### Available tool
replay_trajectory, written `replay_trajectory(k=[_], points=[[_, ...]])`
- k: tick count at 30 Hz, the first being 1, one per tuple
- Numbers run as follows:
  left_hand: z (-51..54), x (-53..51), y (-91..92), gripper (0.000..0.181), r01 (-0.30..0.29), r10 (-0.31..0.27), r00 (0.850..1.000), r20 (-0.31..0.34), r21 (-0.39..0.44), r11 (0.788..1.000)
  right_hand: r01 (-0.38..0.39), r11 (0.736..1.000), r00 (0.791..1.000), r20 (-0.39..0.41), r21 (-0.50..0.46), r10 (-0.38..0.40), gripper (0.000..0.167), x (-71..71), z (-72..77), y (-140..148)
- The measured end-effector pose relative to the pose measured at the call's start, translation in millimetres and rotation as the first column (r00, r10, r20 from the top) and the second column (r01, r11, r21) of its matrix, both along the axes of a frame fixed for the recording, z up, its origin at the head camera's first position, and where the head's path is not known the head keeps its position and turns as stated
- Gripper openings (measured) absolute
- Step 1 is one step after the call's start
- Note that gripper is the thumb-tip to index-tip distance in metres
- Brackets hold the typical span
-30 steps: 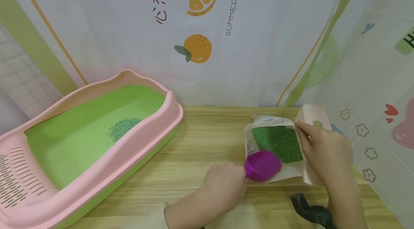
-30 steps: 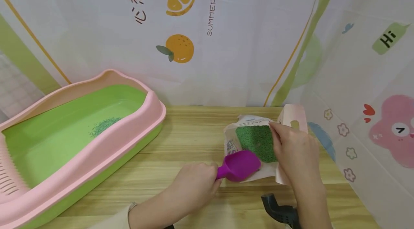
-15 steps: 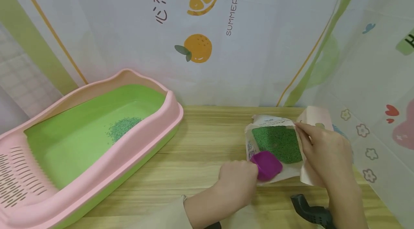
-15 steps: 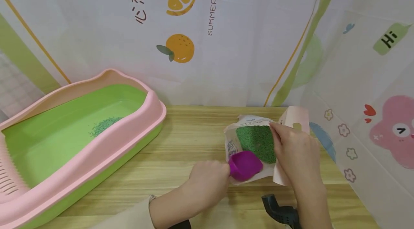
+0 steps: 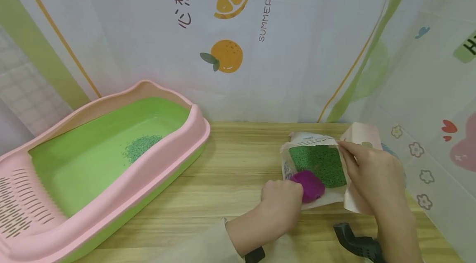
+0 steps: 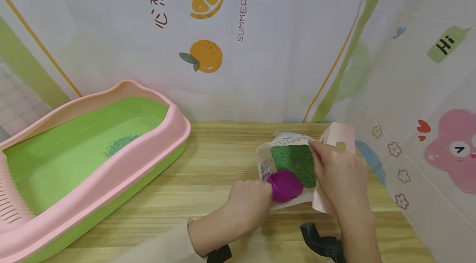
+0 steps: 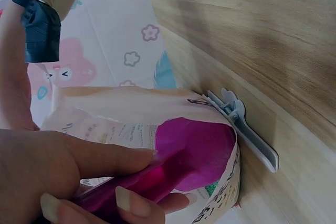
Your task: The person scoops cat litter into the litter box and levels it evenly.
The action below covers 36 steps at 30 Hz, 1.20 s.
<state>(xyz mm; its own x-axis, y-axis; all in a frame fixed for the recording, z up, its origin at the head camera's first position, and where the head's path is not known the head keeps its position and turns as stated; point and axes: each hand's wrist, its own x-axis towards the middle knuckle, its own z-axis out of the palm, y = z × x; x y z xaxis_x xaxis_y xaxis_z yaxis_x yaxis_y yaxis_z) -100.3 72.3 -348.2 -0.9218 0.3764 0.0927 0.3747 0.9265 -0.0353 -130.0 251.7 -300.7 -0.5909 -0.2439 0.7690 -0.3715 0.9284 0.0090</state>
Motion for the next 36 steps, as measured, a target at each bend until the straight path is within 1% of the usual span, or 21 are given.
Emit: replay_trajectory(k=[5, 13, 18, 24, 27, 32, 36], points=[[-2.5, -6.1, 4.6, 0.012, -0.004, 0.004, 1.0, 0.003, 0.001, 1.0, 0.0, 1.0, 1.0, 0.005, 0.0, 0.0, 0.013, 0.0, 0.6, 0], [-2.9, -15.3, 10.1, 0.014, -0.016, 0.016, 1.0, -0.007, -0.013, 1.0, -0.012, 1.0, 1.0, 0.0, 0.009, 0.012, 0.011, -2.2, 2.1, -2], [-5.6, -20.0, 18.5, 0.015, -0.027, 0.027, 1.0, -0.007, -0.032, 0.999, -0.008, 1.0, 1.0, -0.008, 0.003, 0.008, 0.01, -2.2, 1.6, -3], [-8.2, -23.7, 29.5, 0.017, -0.055, 0.056, 0.998, 0.009, -0.061, 0.997, 0.009, 1.0, 1.0, 0.011, 0.004, -0.009, 0.011, -0.3, 1.2, -2], [-8.7, -25.2, 33.6, 0.016, -0.07, 0.071, 0.997, 0.016, -0.062, 0.996, 0.009, 1.0, 1.0, 0.009, 0.002, -0.009, 0.012, -0.1, 0.5, -1], [-8.4, -27.3, 38.0, 0.016, -0.077, 0.077, 0.997, 0.001, -0.07, 0.995, -0.006, 1.0, 1.0, -0.007, 0.0, 0.006, 0.012, -0.8, 0.0, -1], [-8.5, -29.7, 41.2, 0.015, -0.079, 0.079, 0.997, 0.008, -0.078, 0.994, -0.014, 1.0, 1.0, -0.016, 0.005, 0.014, 0.012, -0.7, 0.0, -1]])
